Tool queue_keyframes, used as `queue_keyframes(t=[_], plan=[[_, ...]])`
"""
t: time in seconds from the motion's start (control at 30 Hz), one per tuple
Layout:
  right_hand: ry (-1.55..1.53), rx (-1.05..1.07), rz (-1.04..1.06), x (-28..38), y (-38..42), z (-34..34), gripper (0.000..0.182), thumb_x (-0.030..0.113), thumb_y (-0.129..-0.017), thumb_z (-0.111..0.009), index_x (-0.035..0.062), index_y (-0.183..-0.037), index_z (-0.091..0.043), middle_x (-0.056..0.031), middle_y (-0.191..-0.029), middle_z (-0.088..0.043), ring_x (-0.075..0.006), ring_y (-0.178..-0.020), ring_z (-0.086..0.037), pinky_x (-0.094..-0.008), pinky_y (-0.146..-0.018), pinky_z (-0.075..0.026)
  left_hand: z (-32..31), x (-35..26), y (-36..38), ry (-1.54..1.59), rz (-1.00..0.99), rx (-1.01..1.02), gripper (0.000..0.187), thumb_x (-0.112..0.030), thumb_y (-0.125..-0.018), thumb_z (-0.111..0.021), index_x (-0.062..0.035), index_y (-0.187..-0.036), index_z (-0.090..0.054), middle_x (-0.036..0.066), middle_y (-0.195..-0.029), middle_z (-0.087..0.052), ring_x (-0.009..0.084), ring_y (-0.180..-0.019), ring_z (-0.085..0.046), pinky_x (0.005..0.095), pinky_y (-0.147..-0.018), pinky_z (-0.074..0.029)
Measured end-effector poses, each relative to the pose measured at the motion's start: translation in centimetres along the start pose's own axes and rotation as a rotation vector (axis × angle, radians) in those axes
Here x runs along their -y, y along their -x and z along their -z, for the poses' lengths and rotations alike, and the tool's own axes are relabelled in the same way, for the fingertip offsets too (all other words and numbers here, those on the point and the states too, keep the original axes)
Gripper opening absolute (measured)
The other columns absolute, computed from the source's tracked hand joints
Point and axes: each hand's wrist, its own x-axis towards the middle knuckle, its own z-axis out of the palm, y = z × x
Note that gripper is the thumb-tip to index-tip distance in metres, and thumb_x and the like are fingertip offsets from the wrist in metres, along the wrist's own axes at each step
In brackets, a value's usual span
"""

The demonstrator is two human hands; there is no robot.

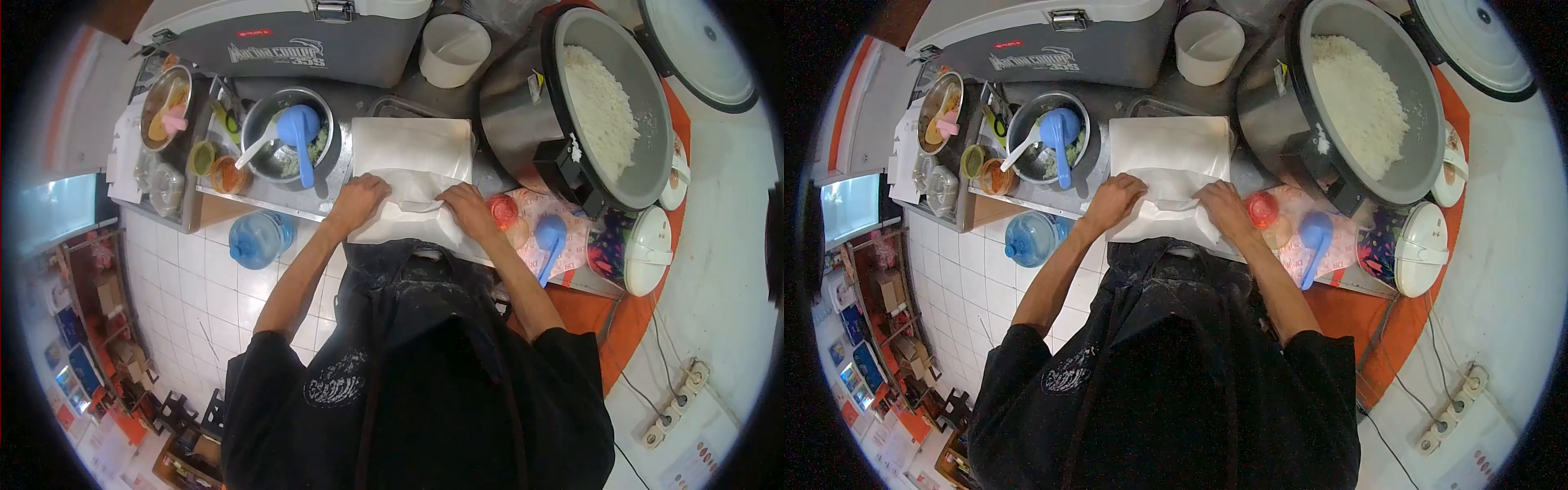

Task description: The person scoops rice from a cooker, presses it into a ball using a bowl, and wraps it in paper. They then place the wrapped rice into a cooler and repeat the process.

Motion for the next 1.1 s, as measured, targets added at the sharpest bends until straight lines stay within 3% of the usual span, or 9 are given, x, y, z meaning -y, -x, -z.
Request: queue_keyframes(t=[0.03,0.1,0.23,0.3,0.47,0.77,0.87,0.93,1.1], plan=[[0.002,-0.002,-0.001,0.4,-1.1,0.9,0.027,0.011,-0.087,-0.065,0.0068,-0.114,-0.063,-0.0151,-0.110,-0.068,-0.0328,-0.116,-0.058,-0.0455,-0.096,-0.047,1.3,-0.8,-1.1,0.027,0.122,0.095,0.033,-0.017,-0.091,-0.067,-0.0073,-0.122,-0.063,0.009,-0.114,-0.068,0.0322,-0.109,-0.065,0.0452,-0.094,-0.052],[-0.179,0.233,-0.457,1.4,-3.4,2.2,0.026,0.011,-0.085,-0.069,0.0074,-0.110,-0.062,-0.0167,-0.108,-0.069,-0.0337,-0.114,-0.059,-0.0468,-0.090,-0.050,2.1,-1.5,-2.6,0.049,0.238,0.189,0.033,-0.018,-0.088,-0.071,-0.0067,-0.119,-0.063,0.008,-0.108,-0.069,0.0332,-0.102,-0.067,0.0450,-0.090,-0.053],[-0.070,0.147,-0.451,1.4,-5.4,1.8,0.027,0.010,-0.082,-0.072,0.0065,-0.107,-0.061,-0.0182,-0.107,-0.068,-0.0378,-0.107,-0.062,-0.0484,-0.085,-0.052,1.8,-1.7,-4.2,0.064,0.327,0.015,0.035,-0.016,-0.080,-0.077,-0.0079,-0.113,-0.066,0.012,-0.105,-0.067,0.0364,-0.098,-0.068,0.0463,-0.086,-0.055],[0.123,-0.099,-0.242,1.1,-5.2,0.7,0.030,0.008,-0.080,-0.073,0.0037,-0.107,-0.061,-0.0192,-0.103,-0.067,-0.0406,-0.100,-0.065,-0.0496,-0.085,-0.053,1.5,-1.3,-4.9,0.051,0.338,-0.045,0.031,-0.013,-0.078,-0.077,-0.0069,-0.108,-0.068,0.014,-0.103,-0.065,0.0385,-0.096,-0.068,0.0471,-0.084,-0.056],[0.088,-0.004,-0.352,0.5,-5.3,0.2,0.027,0.008,-0.080,-0.073,0.0006,-0.103,-0.060,-0.0205,-0.103,-0.063,-0.0419,-0.097,-0.066,-0.0496,-0.084,-0.054,1.9,-0.3,-6.2,-0.084,0.268,0.191,0.035,-0.015,-0.078,-0.076,-0.0057,-0.111,-0.067,0.013,-0.097,-0.069,0.0355,-0.106,-0.067,0.0489,-0.090,-0.055],[0.112,-0.003,-0.305,3.1,-1.9,-1.7,0.011,0.006,-0.088,-0.058,-0.0019,-0.096,-0.056,-0.0207,-0.102,-0.059,-0.0415,-0.096,-0.066,-0.0511,-0.080,-0.055,-1.6,-2.6,-1.9,-0.266,0.120,-0.012,0.013,-0.011,-0.084,-0.064,-0.0022,-0.093,-0.059,0.013,-0.103,-0.064,0.0298,-0.097,-0.067,0.0406,-0.070,-0.060],[0.178,-0.103,-0.152,3.3,-0.5,-2.6,0.029,0.012,-0.085,-0.062,-0.0054,-0.108,-0.059,-0.0229,-0.106,-0.058,-0.0416,-0.106,-0.061,-0.0506,-0.088,-0.051,-2.1,-2.0,0.3,-0.185,0.019,-0.111,0.023,-0.011,-0.086,-0.064,0.0008,-0.105,-0.058,0.013,-0.109,-0.060,0.0298,-0.096,-0.067,0.0395,-0.074,-0.059],[-0.029,-0.117,-0.308,4.0,-0.2,-3.0,0.049,0.024,-0.086,-0.068,-0.0089,-0.122,-0.059,-0.0245,-0.109,-0.057,-0.0415,-0.110,-0.057,-0.0489,-0.093,-0.048,-2.0,-1.8,0.7,-0.039,-0.006,-0.222,0.029,-0.010,-0.087,-0.065,0.0005,-0.114,-0.061,0.013,-0.107,-0.061,0.0308,-0.095,-0.066,0.0386,-0.078,-0.058],[-0.340,-0.305,-0.611,6.9,-2.3,-4.4,0.072,0.044,-0.083,-0.078,-0.0115,-0.124,-0.057,-0.0257,-0.114,-0.057,-0.0354,-0.108,-0.058,-0.0426,-0.094,-0.049,-1.9,-1.8,-0.2,0.182,0.171,-0.234,0.021,-0.011,-0.088,-0.067,-0.0020,-0.107,-0.067,0.013,-0.100,-0.063,0.0334,-0.090,-0.066,0.0410,-0.079,-0.056]])
